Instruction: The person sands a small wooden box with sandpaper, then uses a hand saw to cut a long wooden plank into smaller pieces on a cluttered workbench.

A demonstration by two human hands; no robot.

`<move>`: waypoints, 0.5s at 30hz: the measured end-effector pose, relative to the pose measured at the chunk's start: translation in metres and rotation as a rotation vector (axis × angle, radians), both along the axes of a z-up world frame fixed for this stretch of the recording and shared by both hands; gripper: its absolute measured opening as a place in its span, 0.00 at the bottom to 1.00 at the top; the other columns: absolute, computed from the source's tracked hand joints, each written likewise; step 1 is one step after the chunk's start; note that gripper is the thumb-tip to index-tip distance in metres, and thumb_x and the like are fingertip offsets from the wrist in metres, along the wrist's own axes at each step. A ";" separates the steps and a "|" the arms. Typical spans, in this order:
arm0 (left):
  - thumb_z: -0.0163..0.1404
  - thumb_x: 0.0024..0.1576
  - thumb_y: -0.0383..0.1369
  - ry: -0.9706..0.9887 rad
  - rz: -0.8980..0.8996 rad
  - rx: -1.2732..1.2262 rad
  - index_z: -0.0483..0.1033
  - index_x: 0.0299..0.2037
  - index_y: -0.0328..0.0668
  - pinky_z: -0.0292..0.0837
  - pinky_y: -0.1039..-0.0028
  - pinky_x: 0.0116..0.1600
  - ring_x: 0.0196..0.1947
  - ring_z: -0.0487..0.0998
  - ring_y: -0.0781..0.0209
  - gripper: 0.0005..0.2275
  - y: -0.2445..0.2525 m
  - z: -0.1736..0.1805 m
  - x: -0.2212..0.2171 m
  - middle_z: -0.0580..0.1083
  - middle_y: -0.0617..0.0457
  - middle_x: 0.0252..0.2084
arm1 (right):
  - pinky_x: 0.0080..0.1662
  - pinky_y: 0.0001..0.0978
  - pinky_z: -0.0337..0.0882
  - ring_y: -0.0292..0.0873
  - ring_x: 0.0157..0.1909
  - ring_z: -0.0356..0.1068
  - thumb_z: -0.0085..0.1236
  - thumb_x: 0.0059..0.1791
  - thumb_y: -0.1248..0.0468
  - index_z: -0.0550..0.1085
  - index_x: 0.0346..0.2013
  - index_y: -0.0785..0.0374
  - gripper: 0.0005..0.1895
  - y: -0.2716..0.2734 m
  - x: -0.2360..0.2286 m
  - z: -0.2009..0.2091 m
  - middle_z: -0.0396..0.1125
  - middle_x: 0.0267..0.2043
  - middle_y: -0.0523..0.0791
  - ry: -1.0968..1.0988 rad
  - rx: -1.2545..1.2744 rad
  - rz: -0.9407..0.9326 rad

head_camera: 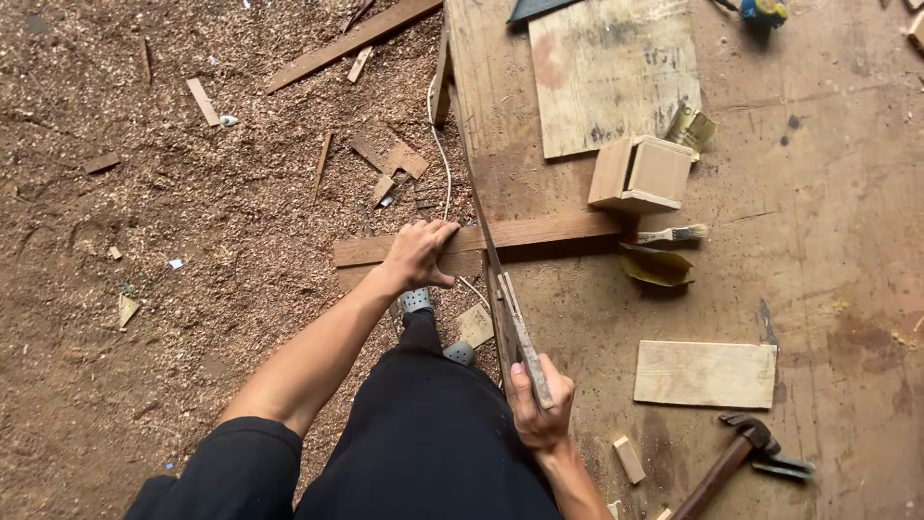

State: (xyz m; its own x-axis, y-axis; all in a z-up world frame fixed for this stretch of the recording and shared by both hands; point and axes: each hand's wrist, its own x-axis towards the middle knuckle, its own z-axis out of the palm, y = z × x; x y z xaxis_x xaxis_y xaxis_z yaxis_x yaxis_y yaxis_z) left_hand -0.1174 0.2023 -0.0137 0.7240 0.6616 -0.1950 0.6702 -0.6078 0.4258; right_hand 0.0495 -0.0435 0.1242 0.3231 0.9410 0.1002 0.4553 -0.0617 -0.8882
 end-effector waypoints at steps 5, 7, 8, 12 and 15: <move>0.71 0.32 0.52 -0.031 0.014 0.006 0.65 0.64 0.38 0.68 0.61 0.56 0.50 0.73 0.51 0.49 -0.017 0.001 0.010 0.72 0.47 0.54 | 0.18 0.33 0.56 0.37 0.12 0.58 0.50 0.52 0.65 0.68 0.24 0.63 0.11 -0.038 0.009 -0.015 0.59 0.17 0.43 -0.073 0.097 -0.117; 0.71 0.30 0.53 -0.071 0.013 0.026 0.63 0.65 0.35 0.67 0.61 0.55 0.50 0.73 0.51 0.51 -0.024 -0.002 0.019 0.71 0.44 0.56 | 0.20 0.34 0.56 0.40 0.17 0.60 0.48 0.53 0.69 0.69 0.30 0.65 0.08 -0.059 0.020 -0.017 0.60 0.21 0.44 -0.446 0.301 -0.027; 0.71 0.32 0.53 -0.055 0.016 -0.003 0.63 0.65 0.35 0.68 0.62 0.56 0.50 0.73 0.51 0.51 -0.028 -0.003 0.022 0.71 0.44 0.56 | 0.22 0.34 0.56 0.42 0.19 0.61 0.48 0.54 0.71 0.70 0.33 0.67 0.06 -0.069 0.024 -0.018 0.60 0.22 0.45 -0.634 0.399 0.019; 0.71 0.33 0.54 -0.048 -0.014 -0.045 0.63 0.65 0.36 0.68 0.61 0.56 0.52 0.71 0.51 0.50 -0.055 -0.005 0.037 0.70 0.44 0.56 | 0.22 0.35 0.57 0.41 0.19 0.61 0.47 0.50 0.69 0.70 0.31 0.58 0.05 -0.099 0.021 -0.026 0.63 0.22 0.44 -0.443 0.343 -0.247; 0.71 0.32 0.54 -0.020 -0.039 -0.018 0.64 0.64 0.37 0.69 0.61 0.55 0.53 0.70 0.51 0.50 -0.061 -0.007 0.052 0.69 0.45 0.55 | 0.25 0.38 0.59 0.47 0.22 0.63 0.49 0.51 0.70 0.69 0.34 0.60 0.02 -0.116 0.030 -0.031 0.63 0.25 0.48 -0.507 0.336 -0.293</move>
